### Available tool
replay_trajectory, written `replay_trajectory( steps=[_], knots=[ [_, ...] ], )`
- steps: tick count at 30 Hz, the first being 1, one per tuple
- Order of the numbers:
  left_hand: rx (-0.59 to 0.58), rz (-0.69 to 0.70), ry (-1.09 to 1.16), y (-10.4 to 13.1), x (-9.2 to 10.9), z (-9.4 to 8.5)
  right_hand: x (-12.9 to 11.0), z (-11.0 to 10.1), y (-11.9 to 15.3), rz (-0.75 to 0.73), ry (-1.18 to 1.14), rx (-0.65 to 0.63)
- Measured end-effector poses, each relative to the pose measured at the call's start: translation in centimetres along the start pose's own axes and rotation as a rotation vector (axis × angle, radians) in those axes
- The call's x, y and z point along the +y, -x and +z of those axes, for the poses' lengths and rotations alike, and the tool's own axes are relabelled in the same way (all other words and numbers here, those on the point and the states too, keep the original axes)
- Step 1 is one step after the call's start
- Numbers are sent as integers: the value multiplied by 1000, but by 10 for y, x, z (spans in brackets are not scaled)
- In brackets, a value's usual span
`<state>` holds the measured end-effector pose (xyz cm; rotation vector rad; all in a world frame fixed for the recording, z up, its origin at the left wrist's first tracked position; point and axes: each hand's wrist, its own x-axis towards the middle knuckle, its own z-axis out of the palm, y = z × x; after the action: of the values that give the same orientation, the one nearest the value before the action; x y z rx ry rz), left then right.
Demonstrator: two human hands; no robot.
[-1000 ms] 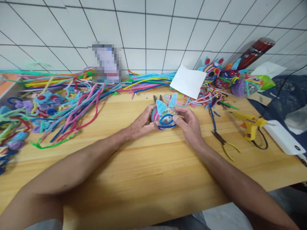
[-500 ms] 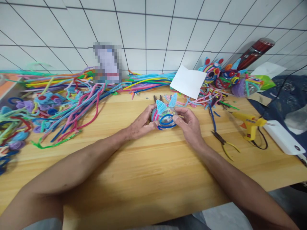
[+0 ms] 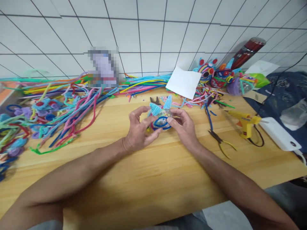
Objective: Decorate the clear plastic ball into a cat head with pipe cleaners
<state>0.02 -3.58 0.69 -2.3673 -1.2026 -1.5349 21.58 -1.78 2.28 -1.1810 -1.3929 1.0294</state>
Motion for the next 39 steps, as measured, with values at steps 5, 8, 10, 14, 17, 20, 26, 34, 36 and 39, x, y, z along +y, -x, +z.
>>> replay_trajectory(
  steps=[5, 8, 10, 14, 17, 20, 26, 34, 36, 39],
  knots=[
    [-82, -11, 102, -5, -3, 3, 0, 3, 5, -15, 39, 21],
    [-90, 13, 162, -5, -5, 4, -1, 5, 8, -20, 54, 21],
    [-97, 31, 189, -4, -5, 4, -1, 6, 10, -30, 64, 27],
    [-164, 26, 190, -3, -7, 4, 0, 8, 12, -60, 85, 48],
    [-185, 17, 216, -4, -8, 5, 1, 8, 14, -50, 89, 49],
    [-175, 28, 273, -5, -8, 6, 1, 9, 15, -32, 84, 36],
    [-228, 15, 236, -5, -11, 4, -24, -17, -8, -42, 72, 25],
    [-198, 29, 252, -5, -12, 4, -78, -161, 3, 187, 269, -90],
    [-183, 35, 247, -5, -12, 4, -64, -195, 24, 186, 264, 184],
    [-170, 32, 222, -6, -12, 3, -34, -240, 51, 54, 230, 648]
  ],
)
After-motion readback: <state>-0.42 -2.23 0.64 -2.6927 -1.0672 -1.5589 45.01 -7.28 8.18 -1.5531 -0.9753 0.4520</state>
